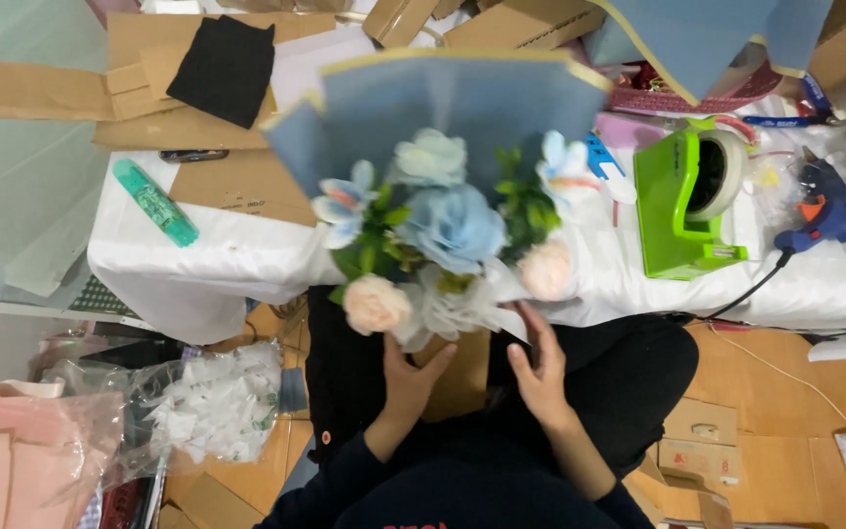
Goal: The person wraps a bouquet of artificial flowers in blue paper, then folds and cuts a separate sheet of blue paper using a utility knife.
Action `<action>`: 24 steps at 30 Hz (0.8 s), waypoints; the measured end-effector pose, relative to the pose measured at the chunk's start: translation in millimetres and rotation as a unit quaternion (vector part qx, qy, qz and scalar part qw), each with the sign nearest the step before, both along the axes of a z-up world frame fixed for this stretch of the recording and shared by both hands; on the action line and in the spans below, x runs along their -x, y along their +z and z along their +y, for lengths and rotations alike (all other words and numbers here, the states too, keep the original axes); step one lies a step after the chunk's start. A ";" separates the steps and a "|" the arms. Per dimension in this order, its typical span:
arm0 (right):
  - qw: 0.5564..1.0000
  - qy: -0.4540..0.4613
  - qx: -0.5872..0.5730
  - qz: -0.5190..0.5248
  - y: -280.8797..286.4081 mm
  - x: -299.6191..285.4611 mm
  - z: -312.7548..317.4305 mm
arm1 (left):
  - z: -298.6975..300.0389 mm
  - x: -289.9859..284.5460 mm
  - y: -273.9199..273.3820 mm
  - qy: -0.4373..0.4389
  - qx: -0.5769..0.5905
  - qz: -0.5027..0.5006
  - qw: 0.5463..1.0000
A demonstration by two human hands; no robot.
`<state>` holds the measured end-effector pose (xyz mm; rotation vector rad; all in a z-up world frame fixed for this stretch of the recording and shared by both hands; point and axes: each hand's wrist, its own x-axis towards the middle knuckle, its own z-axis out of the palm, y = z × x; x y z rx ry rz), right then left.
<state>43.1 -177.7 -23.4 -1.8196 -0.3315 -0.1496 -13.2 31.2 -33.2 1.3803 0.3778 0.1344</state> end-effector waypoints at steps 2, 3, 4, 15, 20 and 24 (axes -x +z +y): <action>0.995 0.010 -0.074 -0.062 51.6 -21.1 8.7 | 28.2 -7.3 15.9 0.071 -0.043 -0.006 0.997; 0.995 0.010 -0.074 -0.062 61.3 -26.4 3.7 | 39.6 -10.6 38.1 0.070 -0.043 -0.006 0.997; 0.995 -0.014 -0.051 -0.087 71.1 -33.1 -0.6 | 51.3 -14.2 60.4 0.092 -0.059 0.003 0.994; 0.997 -0.052 -0.050 -0.028 85.4 -59.8 -11.4 | 92.3 -35.3 182.4 0.122 -0.054 0.052 0.990; 0.999 -0.038 0.006 -0.036 99.5 -60.0 -8.3 | 76.8 -45.8 193.2 0.127 -0.014 0.032 0.991; 0.998 -0.049 0.027 -0.036 105.4 -62.2 -14.0 | 73.7 -49.7 196.8 0.148 -0.008 0.011 0.989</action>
